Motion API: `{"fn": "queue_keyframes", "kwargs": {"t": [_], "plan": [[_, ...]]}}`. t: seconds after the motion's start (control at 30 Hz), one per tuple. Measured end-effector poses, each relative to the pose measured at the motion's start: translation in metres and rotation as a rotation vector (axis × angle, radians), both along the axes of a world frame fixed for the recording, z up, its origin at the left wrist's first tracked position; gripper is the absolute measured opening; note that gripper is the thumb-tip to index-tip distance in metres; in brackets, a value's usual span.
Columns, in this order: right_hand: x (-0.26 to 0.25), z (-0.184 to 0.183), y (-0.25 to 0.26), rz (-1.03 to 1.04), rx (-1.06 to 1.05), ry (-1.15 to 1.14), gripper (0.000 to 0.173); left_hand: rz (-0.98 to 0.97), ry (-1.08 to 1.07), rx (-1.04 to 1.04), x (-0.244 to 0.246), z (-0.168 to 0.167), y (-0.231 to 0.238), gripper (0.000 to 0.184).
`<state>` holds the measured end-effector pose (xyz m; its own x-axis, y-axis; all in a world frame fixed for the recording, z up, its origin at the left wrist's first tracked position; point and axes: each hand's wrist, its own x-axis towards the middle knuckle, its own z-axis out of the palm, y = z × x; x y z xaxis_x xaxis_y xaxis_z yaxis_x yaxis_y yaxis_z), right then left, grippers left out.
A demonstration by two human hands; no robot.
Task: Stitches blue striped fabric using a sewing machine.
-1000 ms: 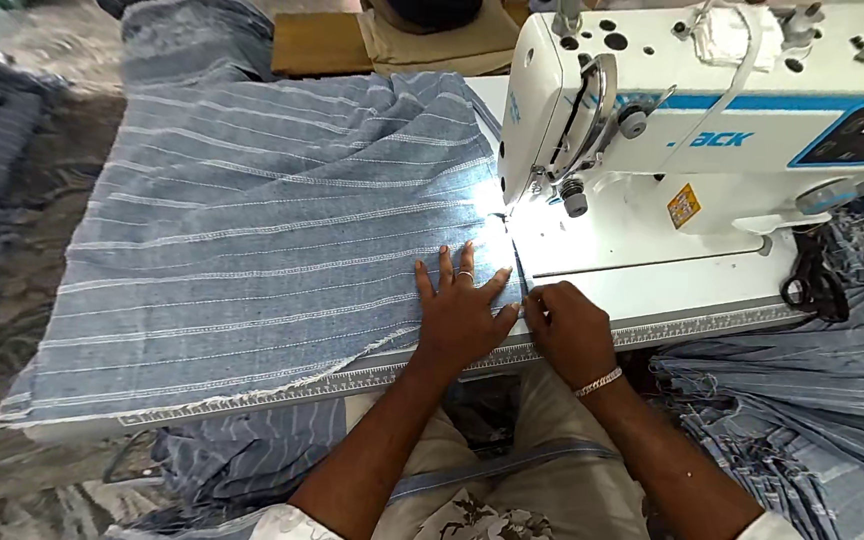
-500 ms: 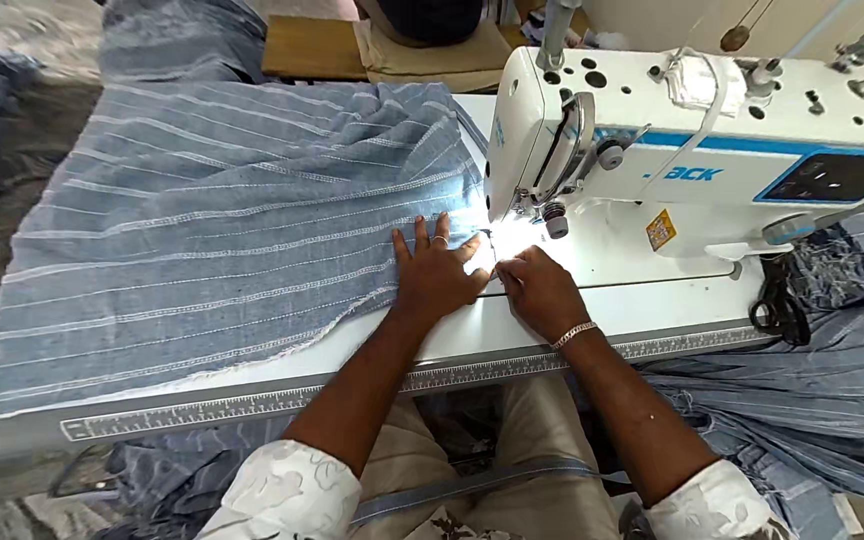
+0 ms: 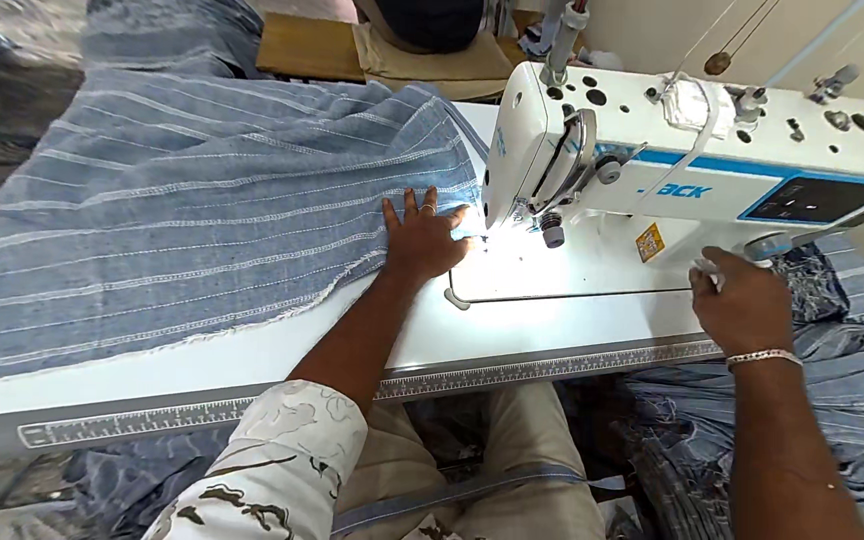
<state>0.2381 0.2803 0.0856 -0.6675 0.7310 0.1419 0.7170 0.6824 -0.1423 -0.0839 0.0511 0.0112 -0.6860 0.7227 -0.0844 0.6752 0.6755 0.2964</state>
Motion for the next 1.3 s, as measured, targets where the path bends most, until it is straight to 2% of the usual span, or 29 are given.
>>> {"fn": "queue_keyframes", "kwargs": {"t": [0.03,0.1,0.17,0.2,0.27,0.37,0.47,0.53,0.6,0.67,0.73,0.83,0.87,0.9,0.97,1.03,1.13,1.3], "plan": [[0.005,-0.011,0.002,-0.014,0.023,-0.072,0.045,-0.002,-0.002,0.000,-0.001,0.000,0.001,0.062],[0.009,-0.039,-0.001,0.007,-0.011,-0.193,0.070,-0.017,-0.003,0.010,-0.003,0.001,0.000,0.063],[0.008,-0.053,-0.002,0.006,-0.035,-0.266,0.082,-0.065,0.002,0.050,-0.003,0.001,-0.009,0.065],[0.009,-0.054,0.000,0.012,-0.050,-0.268,0.078,-0.110,0.008,0.083,-0.003,-0.001,-0.018,0.065],[0.015,-0.045,0.003,0.027,-0.081,-0.182,0.060,-0.209,0.042,0.082,-0.002,-0.001,-0.046,0.065],[0.019,-0.029,-0.003,0.004,-0.011,0.056,0.049,-0.261,0.094,0.023,-0.005,0.010,-0.109,0.049],[0.009,-0.022,-0.020,-0.014,-0.064,0.219,0.044,-0.085,0.141,-0.066,-0.023,0.024,-0.185,0.037],[-0.010,-0.029,-0.039,0.064,-0.163,0.259,0.039,0.046,0.176,-0.191,-0.033,0.037,-0.228,0.025],[-0.039,-0.041,-0.066,0.173,-0.319,0.288,0.037,0.014,0.167,-0.372,-0.018,0.055,-0.251,0.021],[-0.073,-0.055,-0.092,0.274,-0.426,0.307,0.036,-0.136,0.046,-0.548,0.036,0.073,-0.248,0.022],[-0.108,-0.061,-0.117,0.325,-0.469,0.283,0.039,-0.308,-0.216,-0.636,0.113,0.085,-0.227,0.013],[-0.146,-0.055,-0.145,0.283,-0.362,0.094,0.058,-0.595,-0.535,-0.468,0.200,0.077,-0.186,0.014],[-0.152,-0.051,-0.150,0.251,-0.318,0.020,0.058,-0.646,-0.577,-0.397,0.219,0.069,-0.174,0.015],[-0.156,-0.046,-0.154,0.230,-0.293,-0.032,0.051,-0.672,-0.608,-0.347,0.232,0.062,-0.162,0.016],[-0.157,-0.042,-0.156,0.222,-0.252,-0.082,0.035,-0.675,-0.677,-0.358,0.243,0.057,-0.144,0.018],[-0.155,-0.039,-0.157,0.246,-0.227,-0.116,0.030,-0.679,-0.689,-0.363,0.244,0.056,-0.137,0.019],[-0.152,-0.041,-0.158,0.252,-0.224,-0.111,0.030,-0.691,-0.691,-0.398,0.237,0.054,-0.134,0.025],[-0.147,-0.047,-0.160,0.248,-0.240,-0.069,0.033,-0.705,-0.698,-0.600,0.216,0.069,-0.114,0.033]]}}
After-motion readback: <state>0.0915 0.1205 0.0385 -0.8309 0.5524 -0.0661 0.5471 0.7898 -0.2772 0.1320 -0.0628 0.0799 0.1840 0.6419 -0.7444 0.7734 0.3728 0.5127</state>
